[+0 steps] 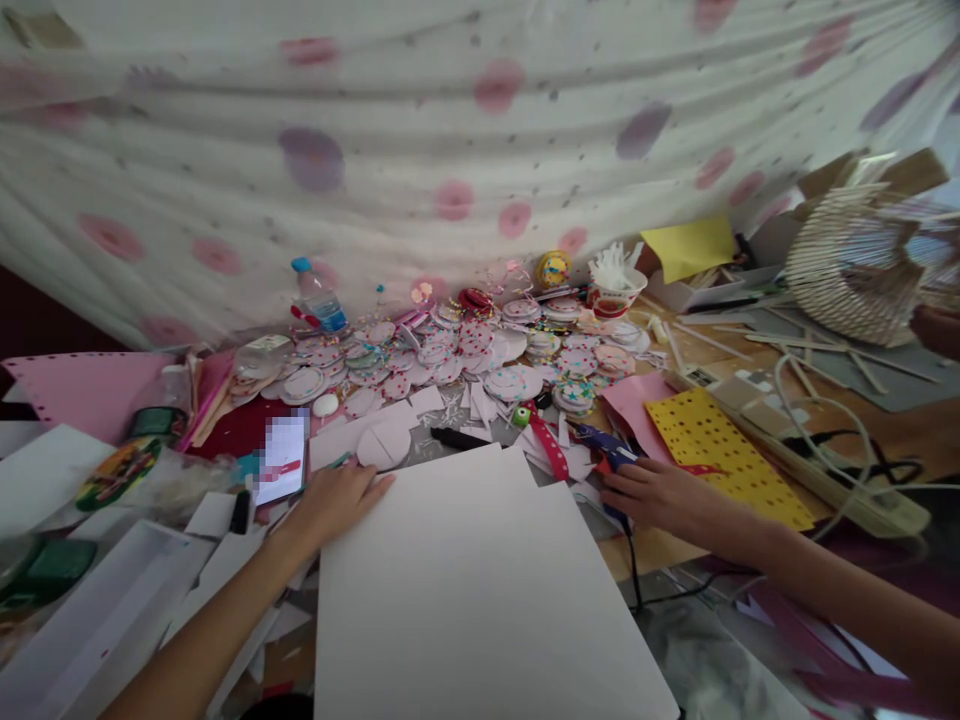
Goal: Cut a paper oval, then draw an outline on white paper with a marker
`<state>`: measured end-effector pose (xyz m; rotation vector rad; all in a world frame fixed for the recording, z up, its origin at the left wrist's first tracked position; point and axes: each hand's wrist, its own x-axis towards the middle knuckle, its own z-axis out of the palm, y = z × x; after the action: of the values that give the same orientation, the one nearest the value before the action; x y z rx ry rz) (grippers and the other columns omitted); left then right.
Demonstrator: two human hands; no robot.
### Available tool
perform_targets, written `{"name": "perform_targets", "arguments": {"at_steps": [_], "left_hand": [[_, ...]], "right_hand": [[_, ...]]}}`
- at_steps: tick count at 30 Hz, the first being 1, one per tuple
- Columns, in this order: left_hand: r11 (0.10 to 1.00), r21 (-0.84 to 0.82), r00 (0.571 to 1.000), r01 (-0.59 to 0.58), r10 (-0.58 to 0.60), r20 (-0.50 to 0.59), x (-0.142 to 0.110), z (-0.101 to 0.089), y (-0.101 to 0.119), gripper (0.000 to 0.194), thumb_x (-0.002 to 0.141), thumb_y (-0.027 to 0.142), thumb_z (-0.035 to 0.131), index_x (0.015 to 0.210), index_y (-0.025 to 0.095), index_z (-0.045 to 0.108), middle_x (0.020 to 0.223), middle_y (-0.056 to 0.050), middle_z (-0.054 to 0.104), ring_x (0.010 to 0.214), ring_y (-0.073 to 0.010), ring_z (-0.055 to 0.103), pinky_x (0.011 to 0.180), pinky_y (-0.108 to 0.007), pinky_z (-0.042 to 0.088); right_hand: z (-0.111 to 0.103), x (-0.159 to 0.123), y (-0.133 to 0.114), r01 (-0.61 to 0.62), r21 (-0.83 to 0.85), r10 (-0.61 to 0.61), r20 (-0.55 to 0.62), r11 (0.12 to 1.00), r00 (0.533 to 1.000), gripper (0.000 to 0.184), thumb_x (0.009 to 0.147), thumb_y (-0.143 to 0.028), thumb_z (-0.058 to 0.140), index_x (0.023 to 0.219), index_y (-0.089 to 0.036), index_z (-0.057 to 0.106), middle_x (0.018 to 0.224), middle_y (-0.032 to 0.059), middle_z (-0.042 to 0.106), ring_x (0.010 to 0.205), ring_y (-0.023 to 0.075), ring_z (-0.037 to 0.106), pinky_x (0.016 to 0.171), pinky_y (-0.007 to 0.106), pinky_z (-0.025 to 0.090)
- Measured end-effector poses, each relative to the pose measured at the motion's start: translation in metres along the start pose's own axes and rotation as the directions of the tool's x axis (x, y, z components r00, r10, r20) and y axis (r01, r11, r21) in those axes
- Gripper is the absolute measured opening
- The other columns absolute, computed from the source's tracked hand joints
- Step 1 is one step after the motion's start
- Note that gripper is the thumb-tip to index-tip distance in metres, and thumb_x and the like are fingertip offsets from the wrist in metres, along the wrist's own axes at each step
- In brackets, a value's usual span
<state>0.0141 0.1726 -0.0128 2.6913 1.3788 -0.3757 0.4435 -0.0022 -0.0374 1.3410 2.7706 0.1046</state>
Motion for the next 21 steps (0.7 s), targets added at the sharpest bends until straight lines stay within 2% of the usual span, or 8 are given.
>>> {"name": "perform_targets", "arguments": {"at_steps": [4, 8, 12, 16, 18, 21], "left_hand": [[1.000, 0.004, 1.000, -0.003, 0.003, 0.020, -0.005, 0.002, -0.004, 0.050, 0.097, 0.049, 0.023, 0.086, 0.020, 0.063, 0.091, -0.011, 0.071, 0.090, -0.0285, 0.067, 0.072, -0.035, 0.042], [1.000, 0.009, 0.999, 0.006, -0.006, 0.036, -0.013, -0.003, -0.011, 0.049, 0.098, 0.047, 0.022, 0.082, 0.021, 0.059, 0.086, -0.008, 0.071, 0.087, -0.0273, 0.068, 0.065, -0.032, 0.040], [0.999, -0.008, 0.999, 0.034, -0.033, 0.042, -0.028, -0.008, -0.017, 0.047, 0.098, 0.046, 0.023, 0.077, 0.022, 0.058, 0.079, -0.005, 0.071, 0.082, -0.0252, 0.069, 0.065, -0.030, 0.038], [0.999, 0.016, 0.999, 0.043, -0.043, 0.028, -0.039, -0.007, -0.016, 0.046, 0.097, 0.046, 0.025, 0.079, 0.022, 0.059, 0.079, -0.005, 0.072, 0.081, -0.0262, 0.069, 0.066, -0.031, 0.040], [0.999, 0.020, 1.000, 0.028, -0.028, 0.008, -0.041, -0.004, -0.013, 0.046, 0.097, 0.046, 0.026, 0.078, 0.022, 0.060, 0.080, -0.006, 0.073, 0.081, -0.0263, 0.069, 0.066, -0.031, 0.041], [1.000, 0.004, 1.000, -0.009, 0.009, -0.027, -0.041, 0.000, -0.005, 0.046, 0.097, 0.044, 0.028, 0.076, 0.020, 0.062, 0.079, -0.008, 0.073, 0.079, -0.0263, 0.069, 0.065, -0.032, 0.041]], "right_hand": [[-0.014, -0.013, 0.002, 0.007, 0.027, -0.006, -0.026, 1.000, 1.000, 0.041, 0.087, -0.004, 0.041, 0.114, -0.026, 0.063, 0.112, 0.0036, 0.069, 0.086, 0.0196, 0.062, 0.077, 0.035, 0.048], [-0.024, -0.035, 0.003, 0.032, -0.087, -0.041, -0.093, 0.996, 0.995, 0.044, 0.087, -0.004, 0.039, 0.119, -0.024, 0.061, 0.117, 0.0060, 0.068, 0.085, 0.0218, 0.061, 0.076, 0.038, 0.048], [-0.007, -0.060, 0.017, -0.034, -0.189, 0.013, -0.111, 0.981, 0.994, 0.048, 0.078, -0.001, 0.042, 0.118, -0.019, 0.062, 0.118, 0.0107, 0.067, 0.094, 0.0250, 0.061, 0.080, 0.041, 0.047], [0.021, -0.075, 0.032, -0.110, -0.194, 0.094, -0.089, 0.975, 0.992, 0.060, 0.065, 0.002, 0.046, 0.117, -0.021, 0.065, 0.118, 0.0121, 0.067, 0.100, 0.0273, 0.061, 0.082, 0.042, 0.047], [0.026, -0.072, 0.036, -0.113, -0.209, 0.092, -0.105, 0.971, 0.990, 0.062, 0.063, 0.003, 0.046, 0.116, -0.023, 0.067, 0.119, 0.0131, 0.066, 0.102, 0.0276, 0.061, 0.081, 0.041, 0.047], [0.015, -0.049, 0.035, -0.100, -0.201, 0.064, -0.177, 0.974, 0.982, 0.059, 0.068, 0.003, 0.045, 0.115, -0.023, 0.068, 0.118, 0.0139, 0.066, 0.100, 0.0276, 0.063, 0.078, 0.040, 0.048]]}}
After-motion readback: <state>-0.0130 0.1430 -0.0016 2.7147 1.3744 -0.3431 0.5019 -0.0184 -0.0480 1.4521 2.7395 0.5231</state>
